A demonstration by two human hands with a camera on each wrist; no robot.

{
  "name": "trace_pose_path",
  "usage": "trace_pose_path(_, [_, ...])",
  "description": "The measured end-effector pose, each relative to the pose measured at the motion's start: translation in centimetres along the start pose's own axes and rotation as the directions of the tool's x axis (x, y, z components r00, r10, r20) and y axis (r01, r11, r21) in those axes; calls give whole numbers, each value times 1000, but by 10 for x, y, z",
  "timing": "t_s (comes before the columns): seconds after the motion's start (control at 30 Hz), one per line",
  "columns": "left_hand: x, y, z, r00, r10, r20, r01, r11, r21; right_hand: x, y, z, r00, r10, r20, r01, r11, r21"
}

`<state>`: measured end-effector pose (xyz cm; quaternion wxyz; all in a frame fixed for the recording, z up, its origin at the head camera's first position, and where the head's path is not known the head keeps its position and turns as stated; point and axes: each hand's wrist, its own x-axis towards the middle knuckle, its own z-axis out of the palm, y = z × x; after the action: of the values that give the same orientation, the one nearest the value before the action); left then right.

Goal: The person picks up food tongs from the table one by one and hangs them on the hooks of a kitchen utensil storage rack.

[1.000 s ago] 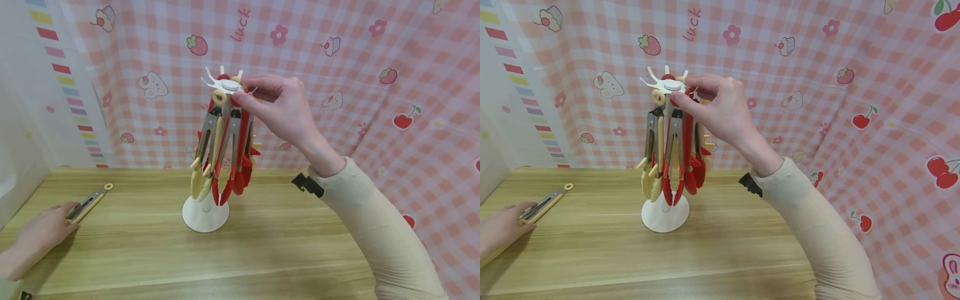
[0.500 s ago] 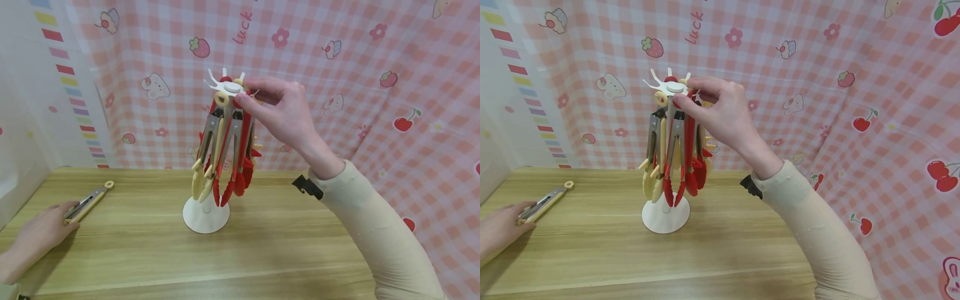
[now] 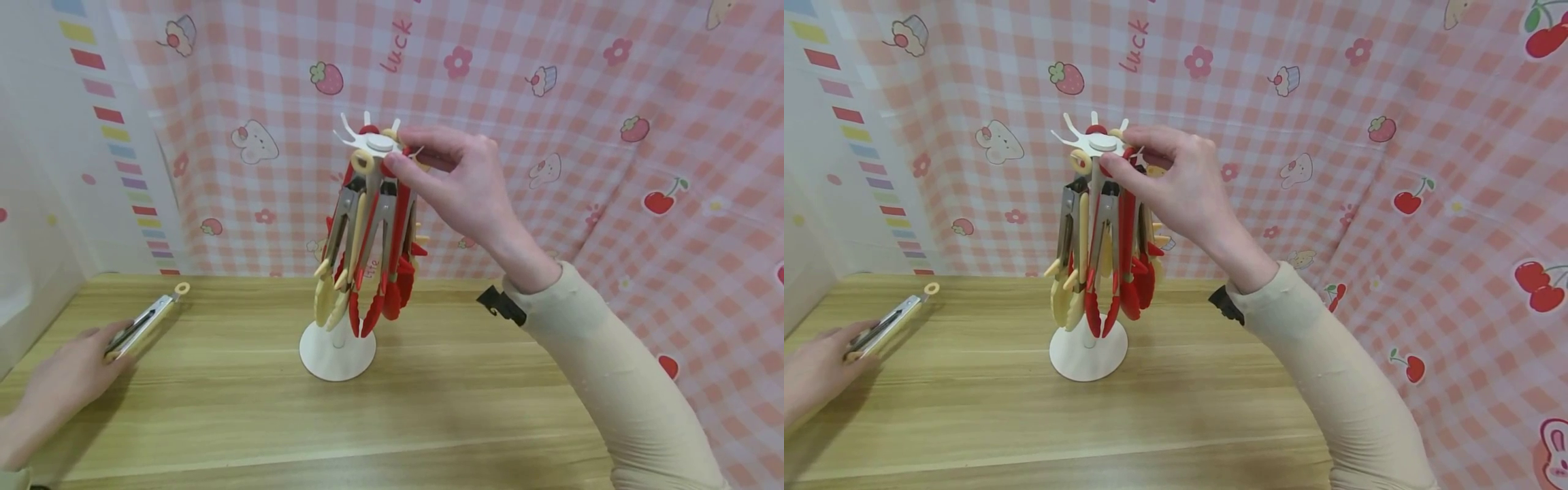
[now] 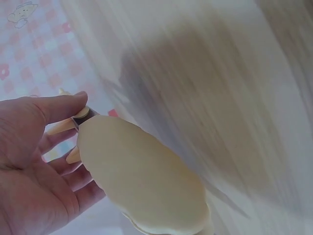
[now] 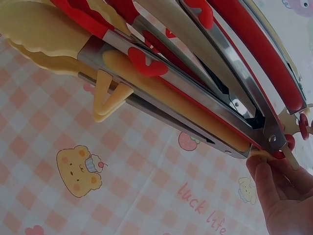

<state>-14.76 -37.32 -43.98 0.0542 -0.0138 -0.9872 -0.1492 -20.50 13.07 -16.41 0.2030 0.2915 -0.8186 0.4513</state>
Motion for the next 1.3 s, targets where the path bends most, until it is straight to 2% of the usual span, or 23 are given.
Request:
trace_pose_path(0.43, [-4, 21, -3, 996, 24, -91, -26, 999, -20, 1, 7, 4, 997, -68, -28, 68, 998, -10])
trace_pose_path(0.73, [-6, 38, 4, 977, 58, -206, -72, 995, -64, 1, 8, 6, 995, -90, -44, 89, 996, -24])
trace_pose_path(1.03, [-8, 52, 5, 958, 76, -278, -99, 993, -69, 1, 8, 7, 993, -107, -52, 106, 994, -28])
trace_pose_path(1.1, [-8, 56, 5, 950, 84, -300, -110, 991, -73, 1, 8, 7, 992, -113, -55, 111, 993, -28])
trace_pose_path(1.3, [-4, 73, 5, 944, 79, -321, -118, 987, -105, 0, 9, 7, 991, -123, -61, 122, 992, -29])
